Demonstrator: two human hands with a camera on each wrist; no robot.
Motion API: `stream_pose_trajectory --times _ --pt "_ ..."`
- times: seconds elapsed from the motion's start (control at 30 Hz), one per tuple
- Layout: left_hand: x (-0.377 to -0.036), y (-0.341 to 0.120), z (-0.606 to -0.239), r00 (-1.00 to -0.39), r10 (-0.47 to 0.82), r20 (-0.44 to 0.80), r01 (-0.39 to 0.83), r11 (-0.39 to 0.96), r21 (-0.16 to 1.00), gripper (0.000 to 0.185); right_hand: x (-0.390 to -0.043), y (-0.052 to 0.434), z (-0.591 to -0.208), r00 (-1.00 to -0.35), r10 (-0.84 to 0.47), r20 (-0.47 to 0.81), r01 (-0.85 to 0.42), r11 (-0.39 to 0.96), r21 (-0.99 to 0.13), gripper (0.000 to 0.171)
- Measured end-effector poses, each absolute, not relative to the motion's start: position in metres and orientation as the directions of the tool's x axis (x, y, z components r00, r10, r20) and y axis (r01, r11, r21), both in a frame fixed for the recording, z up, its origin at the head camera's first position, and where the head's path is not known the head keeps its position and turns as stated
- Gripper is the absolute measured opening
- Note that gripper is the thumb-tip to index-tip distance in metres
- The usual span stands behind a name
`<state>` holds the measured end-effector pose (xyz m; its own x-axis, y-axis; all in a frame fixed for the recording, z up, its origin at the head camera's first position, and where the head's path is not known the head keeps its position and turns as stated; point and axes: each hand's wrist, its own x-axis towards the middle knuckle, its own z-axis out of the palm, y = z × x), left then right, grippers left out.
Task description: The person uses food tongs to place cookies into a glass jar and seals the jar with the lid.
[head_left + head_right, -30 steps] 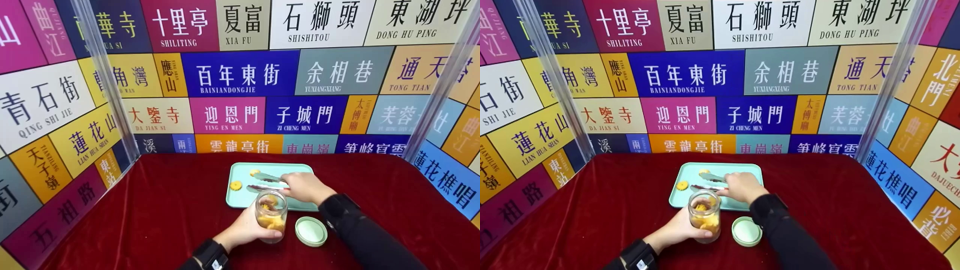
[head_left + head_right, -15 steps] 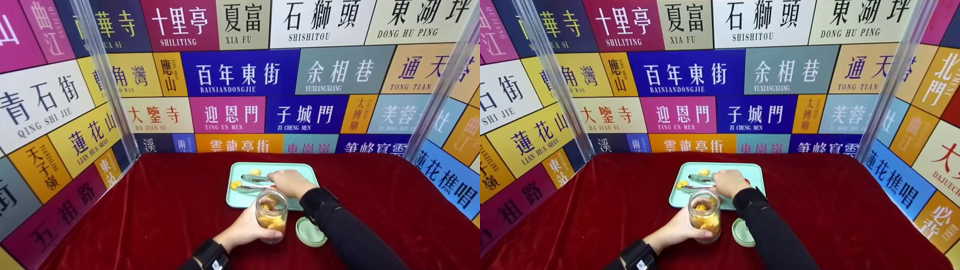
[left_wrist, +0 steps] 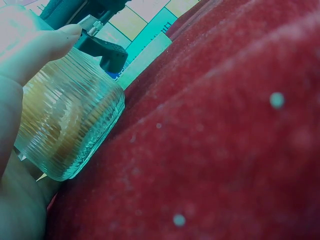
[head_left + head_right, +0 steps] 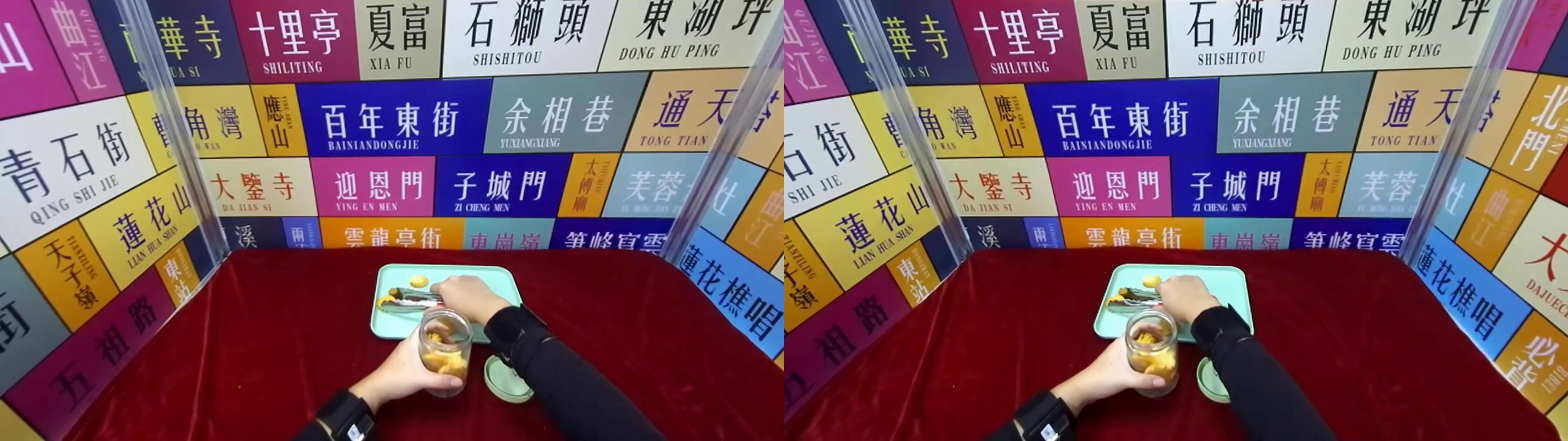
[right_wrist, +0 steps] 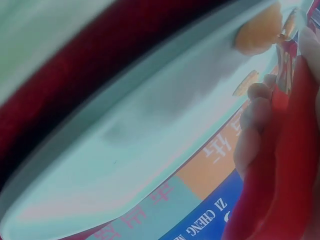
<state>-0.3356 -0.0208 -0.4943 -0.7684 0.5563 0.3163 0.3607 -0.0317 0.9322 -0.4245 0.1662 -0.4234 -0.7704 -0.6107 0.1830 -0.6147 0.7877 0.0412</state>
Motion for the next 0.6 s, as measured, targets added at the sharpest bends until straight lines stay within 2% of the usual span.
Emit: stream_pose_trajectory --times 0.2,0.33,0.43,0.6 --pt "-0.335 -0.02 -0.494 -0.761 0.56 0.329 0.37 -0.042 0.928 0.096 -0.421 0.167 -0.42 -0.759 -0.62 0.197 -0.628 0.777 0.026 0.04" --pt "-0.335 -0.02 -0.493 -0.752 0.568 0.334 0.374 -0.048 0.926 0.104 -0.42 0.175 -0.421 -0.742 -0.634 0.218 -0.637 0.768 0.065 0.029" --pt "-0.335 -0.02 -0.492 -0.747 0.571 0.341 0.381 -0.053 0.923 0.108 -0.421 0.184 -0.421 -0.737 -0.632 0.241 -0.635 0.769 0.075 0.028" --pt "-0.334 -0.02 -0.492 -0.75 0.565 0.344 0.384 -0.051 0.922 0.105 -0.419 0.201 -0.42 -0.739 -0.614 0.277 -0.629 0.776 0.043 0.04"
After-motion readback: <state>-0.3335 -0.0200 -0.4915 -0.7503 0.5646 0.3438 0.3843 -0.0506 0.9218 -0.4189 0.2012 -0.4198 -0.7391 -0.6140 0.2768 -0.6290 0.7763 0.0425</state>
